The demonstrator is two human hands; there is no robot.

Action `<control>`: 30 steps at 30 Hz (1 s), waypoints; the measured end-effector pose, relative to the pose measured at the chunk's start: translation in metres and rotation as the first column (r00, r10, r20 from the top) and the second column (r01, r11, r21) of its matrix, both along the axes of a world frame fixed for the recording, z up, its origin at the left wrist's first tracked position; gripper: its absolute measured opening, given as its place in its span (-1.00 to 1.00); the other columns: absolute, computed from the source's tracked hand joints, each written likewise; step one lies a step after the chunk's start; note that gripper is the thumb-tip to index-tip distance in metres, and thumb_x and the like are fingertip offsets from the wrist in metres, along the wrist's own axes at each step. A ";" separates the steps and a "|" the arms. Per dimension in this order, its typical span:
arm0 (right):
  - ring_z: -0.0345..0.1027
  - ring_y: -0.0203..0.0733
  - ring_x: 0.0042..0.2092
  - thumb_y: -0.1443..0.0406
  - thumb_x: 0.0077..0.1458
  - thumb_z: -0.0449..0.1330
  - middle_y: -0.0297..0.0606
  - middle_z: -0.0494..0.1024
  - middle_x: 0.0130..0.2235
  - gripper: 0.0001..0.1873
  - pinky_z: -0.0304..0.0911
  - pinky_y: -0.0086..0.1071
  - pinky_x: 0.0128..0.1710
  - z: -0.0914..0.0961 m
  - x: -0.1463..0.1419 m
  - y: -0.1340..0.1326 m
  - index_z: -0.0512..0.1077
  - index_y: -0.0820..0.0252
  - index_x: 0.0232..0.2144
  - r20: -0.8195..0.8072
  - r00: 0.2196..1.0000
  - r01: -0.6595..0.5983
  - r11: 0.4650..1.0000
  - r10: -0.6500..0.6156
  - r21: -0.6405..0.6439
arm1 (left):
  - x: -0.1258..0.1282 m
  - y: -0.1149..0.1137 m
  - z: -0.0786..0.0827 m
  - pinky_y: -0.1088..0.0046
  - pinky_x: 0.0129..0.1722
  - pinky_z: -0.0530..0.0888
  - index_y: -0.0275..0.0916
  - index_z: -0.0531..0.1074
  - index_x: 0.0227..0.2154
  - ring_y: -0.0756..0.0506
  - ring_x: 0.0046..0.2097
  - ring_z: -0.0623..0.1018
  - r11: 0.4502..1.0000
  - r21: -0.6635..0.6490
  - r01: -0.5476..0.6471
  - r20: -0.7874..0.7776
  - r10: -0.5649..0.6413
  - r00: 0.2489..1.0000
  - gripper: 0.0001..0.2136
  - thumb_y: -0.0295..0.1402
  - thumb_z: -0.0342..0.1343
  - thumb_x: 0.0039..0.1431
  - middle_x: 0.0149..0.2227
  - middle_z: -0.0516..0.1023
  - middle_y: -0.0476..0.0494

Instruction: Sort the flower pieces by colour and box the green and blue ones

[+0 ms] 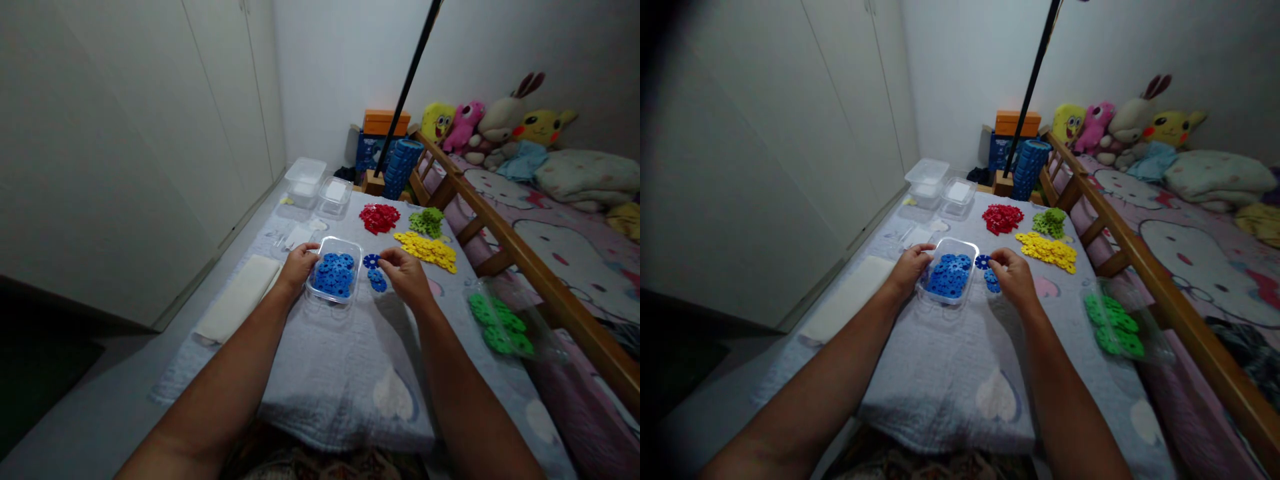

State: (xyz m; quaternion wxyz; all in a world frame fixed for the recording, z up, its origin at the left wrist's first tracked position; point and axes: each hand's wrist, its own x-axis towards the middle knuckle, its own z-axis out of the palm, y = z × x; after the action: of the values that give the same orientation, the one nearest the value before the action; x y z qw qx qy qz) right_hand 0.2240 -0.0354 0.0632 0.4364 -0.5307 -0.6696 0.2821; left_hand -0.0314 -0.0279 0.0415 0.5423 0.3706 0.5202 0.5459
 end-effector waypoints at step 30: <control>0.41 0.06 0.06 0.26 0.16 0.30 0.00 0.59 -0.03 -0.66 0.23 -0.20 0.11 -0.024 0.023 0.011 0.59 0.25 -0.03 0.709 0.704 0.060 0.991 0.044 -0.122 | -0.001 0.002 -0.007 0.52 -0.56 0.13 -0.29 0.50 -0.22 0.05 -0.58 0.24 1.000 0.026 0.014 -0.011 -0.014 1.000 -0.61 -0.34 0.22 -0.23 -0.64 0.27 0.18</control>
State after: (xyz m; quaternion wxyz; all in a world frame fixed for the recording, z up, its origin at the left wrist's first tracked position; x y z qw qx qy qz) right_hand 0.2468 -0.0240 0.0388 0.1094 -0.6297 -0.7627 0.0993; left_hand -0.0328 -0.0257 0.0348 0.5383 0.3841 0.5132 0.5471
